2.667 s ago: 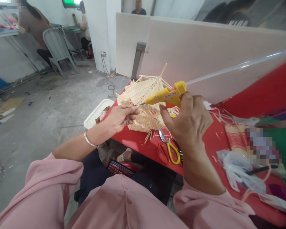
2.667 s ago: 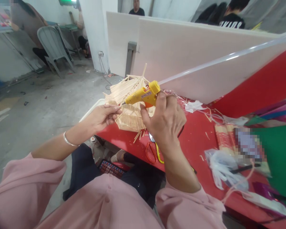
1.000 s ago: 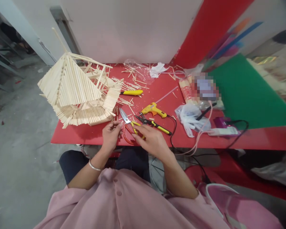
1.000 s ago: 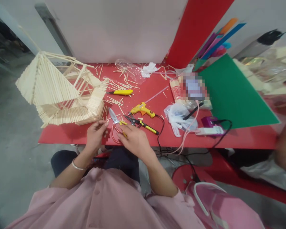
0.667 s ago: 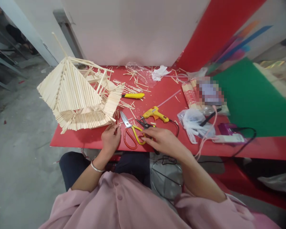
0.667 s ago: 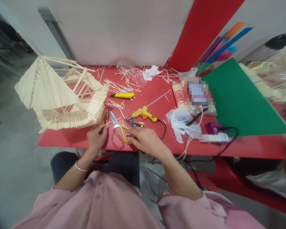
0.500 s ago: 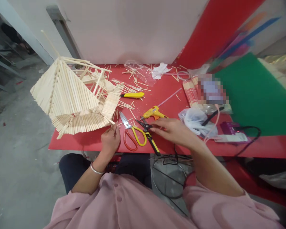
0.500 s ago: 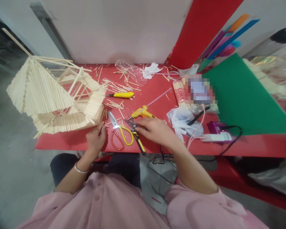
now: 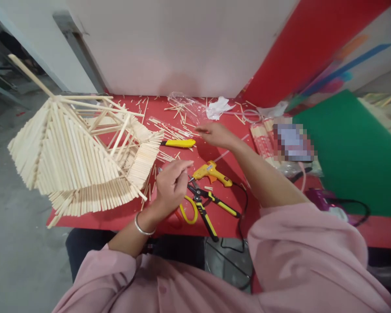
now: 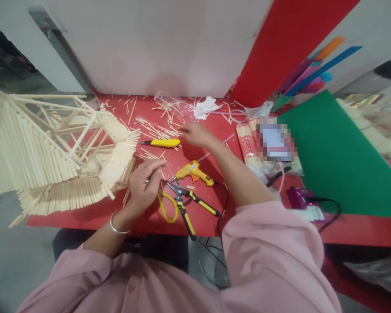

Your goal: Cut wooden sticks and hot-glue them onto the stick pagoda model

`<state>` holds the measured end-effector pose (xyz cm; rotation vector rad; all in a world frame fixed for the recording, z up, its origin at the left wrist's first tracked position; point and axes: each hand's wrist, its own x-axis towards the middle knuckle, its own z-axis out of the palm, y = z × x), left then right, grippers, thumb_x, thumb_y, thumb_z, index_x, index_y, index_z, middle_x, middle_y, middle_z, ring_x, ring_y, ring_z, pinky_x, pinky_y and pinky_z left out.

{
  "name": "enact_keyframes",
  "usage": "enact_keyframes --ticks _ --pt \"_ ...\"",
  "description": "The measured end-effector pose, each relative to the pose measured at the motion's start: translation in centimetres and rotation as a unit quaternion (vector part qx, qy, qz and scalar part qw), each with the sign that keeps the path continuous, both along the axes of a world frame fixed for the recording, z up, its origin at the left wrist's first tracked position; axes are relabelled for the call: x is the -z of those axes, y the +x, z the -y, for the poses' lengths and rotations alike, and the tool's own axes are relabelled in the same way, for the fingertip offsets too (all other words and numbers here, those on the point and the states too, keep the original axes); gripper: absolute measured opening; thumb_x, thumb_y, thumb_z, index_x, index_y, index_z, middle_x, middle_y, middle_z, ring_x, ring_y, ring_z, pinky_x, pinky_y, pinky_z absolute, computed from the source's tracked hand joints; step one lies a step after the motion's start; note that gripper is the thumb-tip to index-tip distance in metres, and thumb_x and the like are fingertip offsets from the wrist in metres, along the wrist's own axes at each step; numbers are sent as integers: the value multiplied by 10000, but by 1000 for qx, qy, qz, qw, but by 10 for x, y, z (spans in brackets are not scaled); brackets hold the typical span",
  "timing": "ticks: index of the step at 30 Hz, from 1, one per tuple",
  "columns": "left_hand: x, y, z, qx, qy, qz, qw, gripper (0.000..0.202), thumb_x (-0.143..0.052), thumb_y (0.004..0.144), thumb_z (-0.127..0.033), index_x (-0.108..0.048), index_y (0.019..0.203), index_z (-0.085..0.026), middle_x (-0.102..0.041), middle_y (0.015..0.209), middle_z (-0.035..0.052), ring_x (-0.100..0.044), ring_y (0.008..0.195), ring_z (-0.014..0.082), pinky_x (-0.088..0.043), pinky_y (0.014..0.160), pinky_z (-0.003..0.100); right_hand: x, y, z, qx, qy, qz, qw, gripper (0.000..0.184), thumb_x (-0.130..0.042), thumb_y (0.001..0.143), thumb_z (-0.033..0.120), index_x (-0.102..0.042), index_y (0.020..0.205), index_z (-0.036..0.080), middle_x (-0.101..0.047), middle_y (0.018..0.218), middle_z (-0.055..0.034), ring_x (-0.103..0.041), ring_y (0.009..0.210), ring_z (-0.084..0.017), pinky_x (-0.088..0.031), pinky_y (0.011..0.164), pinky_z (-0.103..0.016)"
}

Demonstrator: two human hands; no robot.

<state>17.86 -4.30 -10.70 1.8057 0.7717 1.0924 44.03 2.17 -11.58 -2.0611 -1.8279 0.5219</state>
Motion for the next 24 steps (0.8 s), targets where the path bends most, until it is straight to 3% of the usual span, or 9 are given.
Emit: enact_keyframes --ticks 4,6,11,13,16,18,20,22,24 --pt "10 2 -5 -3 15 28 999 299 -446 899 -116 -716 825 -220 -726 875 58 -671 876 176 -520 835 308 17 9 -52 4 -34 57 998 436 -474 875 175 -690 1254 195 -698 1250 -71 -639 1121 -218 -491 983 -357" --pt "15 -2 -2 -7 16 20 1000 274 -456 910 -139 -703 818 -215 -711 831 59 -667 823 176 -524 780 308 23 15 -68 38 -29 90 995 408 -492 861 167 -712 1205 181 -700 1220 -112 -622 1114 -255 -473 988 -417" --pt "11 -6 6 -3 57 -19 998 196 -558 905 -149 -681 1048 -205 -734 939 80 -692 877 182 -541 793 308 19 19 -87 128 49 187 973 344 -496 873 180 -720 1105 62 -635 1228 -237 -432 1295 -376 -225 1106 -619" --pt "11 -7 5 -9 101 -14 995 198 -564 906 -146 -670 1065 -197 -737 942 76 -696 889 184 -551 800 312 15 14 -91 108 63 227 966 353 -449 903 185 -719 1092 59 -640 1205 -236 -422 1296 -375 -230 1099 -607" --pt "16 -7 2 -35 145 6 989 195 -567 905 -135 -664 1065 -190 -733 927 56 -691 892 171 -559 816 309 15 6 -100 28 35 249 967 374 -402 933 193 -732 1098 129 -664 1189 -183 -493 1239 -335 -352 1044 -511" --pt "22 -7 2 -46 108 16 993 208 -566 916 -147 -662 1094 -196 -724 970 58 -686 898 161 -565 818 302 22 2 -108 17 6 247 969 356 -429 914 179 -737 1081 115 -673 1153 -197 -545 1177 -342 -417 975 -479" --pt "27 -6 3 -55 26 29 998 260 -555 940 -200 -641 1185 -208 -708 1062 80 -678 865 153 -574 781 298 30 2 -115 49 -9 251 967 356 -454 892 169 -724 1089 46 -661 1131 -255 -565 1138 -385 -448 917 -497" --pt "29 -5 4 -55 -68 42 995 389 -547 959 -271 -555 1347 -235 -674 1179 108 -668 856 152 -579 743 294 37 4 -123 73 -15 250 965 390 -428 908 183 -705 1129 20 -649 1135 -279 -566 1132 -402 -460 896 -508" --pt "28 -3 4 -33 -142 52 988 553 -558 960 -329 -408 1490 -276 -622 1294 125 -662 976 181 -583 791 312 40 8 -132 64 -13 239 969 430 -367 946 223 -695 1180 71 -646 1178 -246 -573 1136 -367 -468 910 -480"
